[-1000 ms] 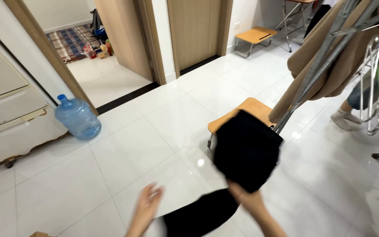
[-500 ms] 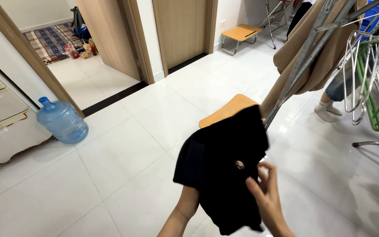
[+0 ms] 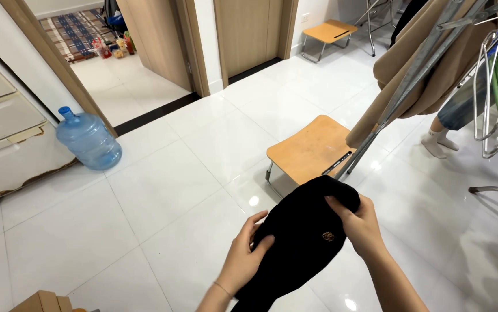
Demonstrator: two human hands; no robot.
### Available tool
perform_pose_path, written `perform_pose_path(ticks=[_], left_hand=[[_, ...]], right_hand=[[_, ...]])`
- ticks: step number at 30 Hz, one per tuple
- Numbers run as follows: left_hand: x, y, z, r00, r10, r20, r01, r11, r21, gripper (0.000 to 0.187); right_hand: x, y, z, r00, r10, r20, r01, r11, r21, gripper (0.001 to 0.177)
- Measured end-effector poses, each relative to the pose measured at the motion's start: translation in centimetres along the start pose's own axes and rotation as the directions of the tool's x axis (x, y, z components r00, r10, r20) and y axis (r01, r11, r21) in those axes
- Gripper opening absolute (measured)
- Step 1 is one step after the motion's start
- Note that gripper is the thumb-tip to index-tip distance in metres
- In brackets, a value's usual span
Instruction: Hanging various garments on a clothing rack using plastic hangers.
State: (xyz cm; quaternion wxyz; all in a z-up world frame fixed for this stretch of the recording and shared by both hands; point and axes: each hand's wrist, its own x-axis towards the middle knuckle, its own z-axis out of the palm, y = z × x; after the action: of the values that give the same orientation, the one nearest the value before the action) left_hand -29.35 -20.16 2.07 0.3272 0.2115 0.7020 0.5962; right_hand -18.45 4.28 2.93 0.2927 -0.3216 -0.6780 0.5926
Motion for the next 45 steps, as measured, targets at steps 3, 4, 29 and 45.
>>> perform_pose_path(ticks=[3,4,29,45], left_hand=[[0.8,-5.5,1.0,0.931,0.306,-0.198,-0.259,0.938,0.229,0.072],[1.2,-6.5,1.5,0.933,0.306,-0.189,-0.262,0.938,0.229,0.072],[16.4,15.3,16.0,0.843,0.527,0.109,-0.478,0.641,0.6,0.059],[22.0,24.6,15.8,0.653,0.711,0.261,-0.404,0.035,0.914,0.042]], right_hand=[[-0.1,-2.2,0.0,0.994,-0.099,0.052,0.094,0.991,0.095,0.025],[-0.6,-3.6,-0.2,0.994,-0.098,0.043,0.093,0.991,0.095,0.025],[-3.4,-10.8,-31.9,0.983,0.176,-0.052,-0.182,0.97,-0.163,0.044],[19.7,-8.2,-32.4,0.771,-0.309,-0.558,-0.013,0.867,-0.498,0.029]])
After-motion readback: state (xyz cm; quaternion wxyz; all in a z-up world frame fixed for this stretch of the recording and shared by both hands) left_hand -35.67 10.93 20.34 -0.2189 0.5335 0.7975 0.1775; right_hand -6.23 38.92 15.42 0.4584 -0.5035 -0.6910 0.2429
